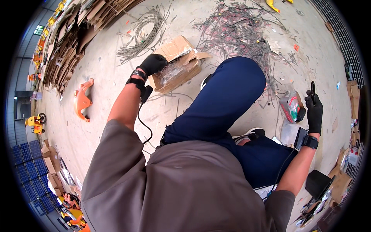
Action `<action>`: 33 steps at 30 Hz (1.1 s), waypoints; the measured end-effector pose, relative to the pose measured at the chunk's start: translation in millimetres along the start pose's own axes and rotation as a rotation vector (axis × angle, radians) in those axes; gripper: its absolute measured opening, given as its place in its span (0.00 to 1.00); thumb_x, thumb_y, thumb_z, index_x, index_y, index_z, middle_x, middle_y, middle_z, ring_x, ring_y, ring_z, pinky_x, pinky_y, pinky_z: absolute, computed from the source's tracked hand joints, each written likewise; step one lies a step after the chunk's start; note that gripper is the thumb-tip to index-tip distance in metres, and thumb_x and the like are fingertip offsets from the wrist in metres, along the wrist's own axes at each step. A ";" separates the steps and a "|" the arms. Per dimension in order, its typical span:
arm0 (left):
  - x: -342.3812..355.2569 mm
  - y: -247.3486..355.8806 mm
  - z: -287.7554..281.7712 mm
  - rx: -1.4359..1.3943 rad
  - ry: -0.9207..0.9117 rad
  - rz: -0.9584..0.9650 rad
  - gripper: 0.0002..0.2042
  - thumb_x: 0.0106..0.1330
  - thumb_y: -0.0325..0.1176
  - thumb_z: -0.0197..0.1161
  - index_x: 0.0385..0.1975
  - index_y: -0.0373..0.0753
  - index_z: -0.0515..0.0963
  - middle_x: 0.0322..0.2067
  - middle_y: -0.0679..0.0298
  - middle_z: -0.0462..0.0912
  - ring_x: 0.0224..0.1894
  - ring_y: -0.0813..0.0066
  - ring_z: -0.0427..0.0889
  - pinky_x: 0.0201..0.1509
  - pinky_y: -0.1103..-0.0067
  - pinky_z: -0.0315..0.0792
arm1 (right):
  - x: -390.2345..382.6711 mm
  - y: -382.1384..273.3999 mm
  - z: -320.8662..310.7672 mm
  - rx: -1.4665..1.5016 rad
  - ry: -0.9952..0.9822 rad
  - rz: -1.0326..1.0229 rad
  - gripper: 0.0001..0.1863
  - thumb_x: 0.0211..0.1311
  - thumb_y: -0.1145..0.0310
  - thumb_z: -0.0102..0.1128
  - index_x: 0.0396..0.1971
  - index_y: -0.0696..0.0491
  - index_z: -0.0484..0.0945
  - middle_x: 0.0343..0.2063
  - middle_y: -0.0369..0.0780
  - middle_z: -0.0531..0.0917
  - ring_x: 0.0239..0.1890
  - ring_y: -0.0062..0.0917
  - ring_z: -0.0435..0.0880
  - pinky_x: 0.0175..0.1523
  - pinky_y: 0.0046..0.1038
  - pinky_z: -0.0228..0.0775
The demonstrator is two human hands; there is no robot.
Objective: The person uses a pair of wire strippers to remove the insulation from the end of a black wire while sitting on the floor of a warehouse.
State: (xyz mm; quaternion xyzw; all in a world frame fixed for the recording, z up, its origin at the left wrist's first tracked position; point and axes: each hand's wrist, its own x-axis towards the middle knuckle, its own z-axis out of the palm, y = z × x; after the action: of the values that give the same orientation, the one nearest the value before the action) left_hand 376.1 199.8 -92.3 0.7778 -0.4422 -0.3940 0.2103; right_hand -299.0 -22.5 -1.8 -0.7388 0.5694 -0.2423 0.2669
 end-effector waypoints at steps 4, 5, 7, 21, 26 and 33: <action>20.1 -44.5 16.0 0.345 0.084 0.172 0.09 0.64 0.36 0.66 0.37 0.38 0.86 0.31 0.59 0.88 0.36 0.65 0.86 0.46 0.70 0.78 | -5.8 -11.1 7.0 0.028 -0.003 0.087 0.15 0.69 0.70 0.56 0.52 0.58 0.81 0.30 0.35 0.82 0.30 0.18 0.77 0.38 0.25 0.69; 19.8 -50.1 20.9 0.384 0.098 0.171 0.09 0.64 0.35 0.66 0.37 0.39 0.86 0.32 0.58 0.88 0.38 0.61 0.86 0.48 0.68 0.78 | -6.8 -15.9 8.5 0.040 -0.019 0.129 0.16 0.69 0.70 0.56 0.52 0.58 0.81 0.29 0.35 0.82 0.29 0.18 0.76 0.37 0.25 0.69; 20.9 -47.3 24.8 0.464 0.072 0.126 0.09 0.63 0.33 0.65 0.40 0.41 0.86 0.35 0.56 0.88 0.43 0.55 0.86 0.52 0.67 0.77 | -5.9 -10.8 10.5 0.029 -0.022 0.106 0.16 0.69 0.70 0.56 0.53 0.59 0.81 0.28 0.34 0.81 0.28 0.16 0.75 0.35 0.24 0.68; -21.3 -60.4 25.1 0.350 0.075 0.139 0.26 0.56 0.32 0.69 0.58 0.46 0.79 0.65 0.51 0.73 0.67 0.54 0.72 0.68 0.68 0.69 | 9.2 -1.5 28.1 0.044 -0.072 0.162 0.16 0.70 0.70 0.58 0.54 0.58 0.81 0.28 0.31 0.80 0.27 0.13 0.71 0.33 0.22 0.65; -15.8 -66.6 22.2 0.327 0.488 -0.018 0.12 0.67 0.43 0.65 0.34 0.43 0.89 0.41 0.53 0.86 0.47 0.53 0.83 0.51 0.63 0.76 | 10.1 -14.8 33.3 0.021 -0.124 0.152 0.15 0.70 0.69 0.57 0.52 0.57 0.81 0.28 0.31 0.80 0.27 0.13 0.72 0.33 0.22 0.65; 21.9 -41.8 25.9 0.344 0.684 0.394 0.15 0.63 0.29 0.64 0.51 0.46 0.82 0.41 0.57 0.85 0.47 0.53 0.84 0.50 0.66 0.78 | 10.9 -5.6 35.7 0.008 -0.201 0.217 0.15 0.70 0.69 0.57 0.52 0.58 0.81 0.29 0.33 0.80 0.29 0.15 0.74 0.36 0.23 0.67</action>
State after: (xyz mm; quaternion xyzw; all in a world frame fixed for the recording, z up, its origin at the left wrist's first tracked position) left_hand 383.8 203.4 -145.4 0.7881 -0.5463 0.0138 0.2833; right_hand -268.9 -27.7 -23.9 -0.6926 0.6152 -0.1389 0.3500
